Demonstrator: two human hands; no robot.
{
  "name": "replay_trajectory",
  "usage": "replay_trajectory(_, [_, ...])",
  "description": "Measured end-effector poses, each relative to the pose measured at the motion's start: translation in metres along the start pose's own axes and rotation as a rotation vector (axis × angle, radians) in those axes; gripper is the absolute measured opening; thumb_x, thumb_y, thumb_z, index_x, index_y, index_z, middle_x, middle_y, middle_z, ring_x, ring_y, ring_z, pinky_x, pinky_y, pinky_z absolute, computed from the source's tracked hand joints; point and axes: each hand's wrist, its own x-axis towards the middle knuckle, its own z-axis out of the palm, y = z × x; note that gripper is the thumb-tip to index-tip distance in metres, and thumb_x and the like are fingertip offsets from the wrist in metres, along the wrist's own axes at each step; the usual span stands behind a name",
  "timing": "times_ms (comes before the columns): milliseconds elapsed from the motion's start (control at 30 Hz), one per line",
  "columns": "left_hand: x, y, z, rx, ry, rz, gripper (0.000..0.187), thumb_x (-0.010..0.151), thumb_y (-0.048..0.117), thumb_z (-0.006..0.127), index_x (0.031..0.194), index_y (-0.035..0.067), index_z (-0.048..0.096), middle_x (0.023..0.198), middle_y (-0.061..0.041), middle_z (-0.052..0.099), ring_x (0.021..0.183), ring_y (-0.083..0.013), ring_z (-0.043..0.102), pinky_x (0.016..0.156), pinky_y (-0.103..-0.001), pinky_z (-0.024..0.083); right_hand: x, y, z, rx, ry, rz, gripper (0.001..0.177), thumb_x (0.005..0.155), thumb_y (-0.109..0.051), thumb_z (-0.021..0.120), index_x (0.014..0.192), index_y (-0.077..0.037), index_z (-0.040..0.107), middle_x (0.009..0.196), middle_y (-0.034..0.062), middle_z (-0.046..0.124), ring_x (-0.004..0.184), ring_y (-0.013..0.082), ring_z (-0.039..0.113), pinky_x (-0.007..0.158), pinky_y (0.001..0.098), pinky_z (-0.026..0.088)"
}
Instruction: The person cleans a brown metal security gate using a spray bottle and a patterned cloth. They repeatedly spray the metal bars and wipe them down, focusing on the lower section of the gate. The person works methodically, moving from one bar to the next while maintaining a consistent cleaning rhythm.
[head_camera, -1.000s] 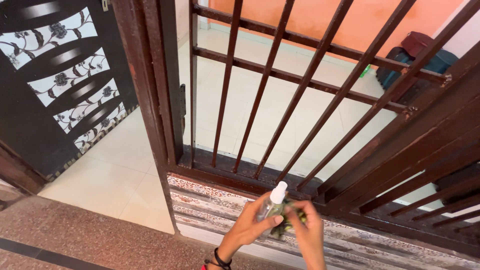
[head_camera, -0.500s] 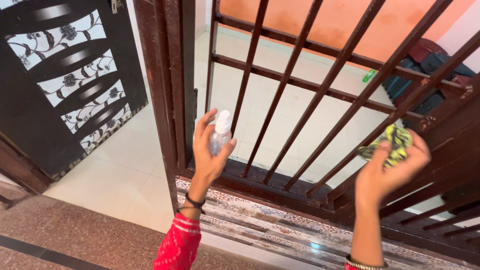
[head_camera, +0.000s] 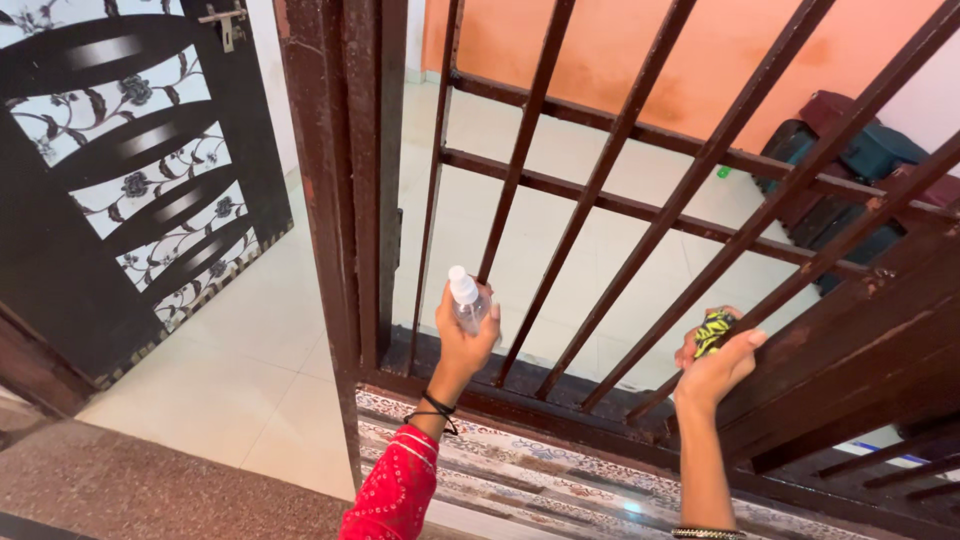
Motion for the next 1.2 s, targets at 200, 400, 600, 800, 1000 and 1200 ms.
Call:
replay_trajectory(200, [-0.002, -0.021, -0.013, -0.266, -0.047, -0.050, 0.027, 0.094, 0.016, 0.068, 0.111, -0.001, 0.056, 0.101, -0.009, 0.060, 0.080, -0.0135, 0.064, 0.073, -0.029, 0.055, -0.018, 0.041, -0.011, 0.030, 0.088, 0.046, 0.076, 0.105, -0.074, 0.029, 0.111, -0.002, 0.052, 0.067, 0.0045, 0.045, 0.049, 0.0133, 0.042, 0.041, 0.0274, 0.030])
replay_trajectory(400, [-0.002, -0.025, -0.018, -0.259, -0.100, -0.037, 0.024, 0.096, 0.015, 0.066, 0.112, 0.000, 0.056, 0.096, -0.008, 0.061, 0.080, -0.0135, 0.066, 0.077, -0.030, 0.055, -0.052, 0.085, -0.023, -0.020, 0.171, 0.092, 0.078, 0.104, -0.075, 0.028, 0.114, -0.002, 0.053, 0.066, 0.0064, 0.047, 0.049, 0.0136, 0.044, 0.042, 0.0267, 0.032])
replay_trajectory(600, [-0.001, -0.006, -0.014, -0.205, -0.110, -0.105, 0.033, 0.086, 0.002, 0.076, 0.110, 0.002, 0.054, 0.091, -0.003, 0.057, 0.077, -0.0072, 0.057, 0.066, -0.024, 0.047, -0.083, 0.127, -0.034, -0.037, 0.211, 0.137, 0.075, 0.105, -0.072, 0.025, 0.118, -0.003, 0.052, 0.068, 0.0064, 0.050, 0.050, 0.0128, 0.043, 0.042, 0.0256, 0.031])
replay_trajectory(800, [0.005, 0.011, -0.012, -0.177, -0.140, -0.097, 0.033, 0.087, -0.003, 0.075, 0.108, 0.005, 0.051, 0.091, -0.001, 0.058, 0.076, -0.0042, 0.056, 0.064, -0.022, 0.046, -0.098, 0.143, -0.044, -0.073, 0.201, 0.106, 0.066, 0.114, -0.063, 0.024, 0.115, -0.001, 0.046, 0.078, 0.0086, 0.055, 0.060, 0.0145, 0.049, 0.049, 0.0254, 0.038])
replay_trajectory(1000, [0.006, 0.017, -0.010, -0.153, -0.137, -0.081, 0.032, 0.087, -0.007, 0.073, 0.107, 0.005, 0.051, 0.097, -0.005, 0.065, 0.075, -0.0050, 0.059, 0.063, -0.022, 0.048, -0.133, 0.122, -0.034, -0.196, 0.257, -0.049, 0.040, 0.116, -0.036, 0.034, 0.138, -0.002, 0.034, 0.112, 0.0117, 0.057, 0.090, 0.0156, 0.061, 0.072, 0.0253, 0.053])
replay_trajectory(1200, [0.016, 0.043, -0.011, -0.139, -0.160, -0.148, 0.048, 0.084, -0.005, 0.071, 0.125, 0.005, 0.049, 0.106, -0.005, 0.068, 0.076, -0.0040, 0.059, 0.063, -0.021, 0.049, -0.130, 0.038, 0.004, -0.299, 0.398, -0.200, 0.040, 0.112, -0.029, 0.044, 0.141, -0.005, 0.029, 0.128, 0.0144, 0.052, 0.094, 0.0182, 0.059, 0.068, 0.0293, 0.052])
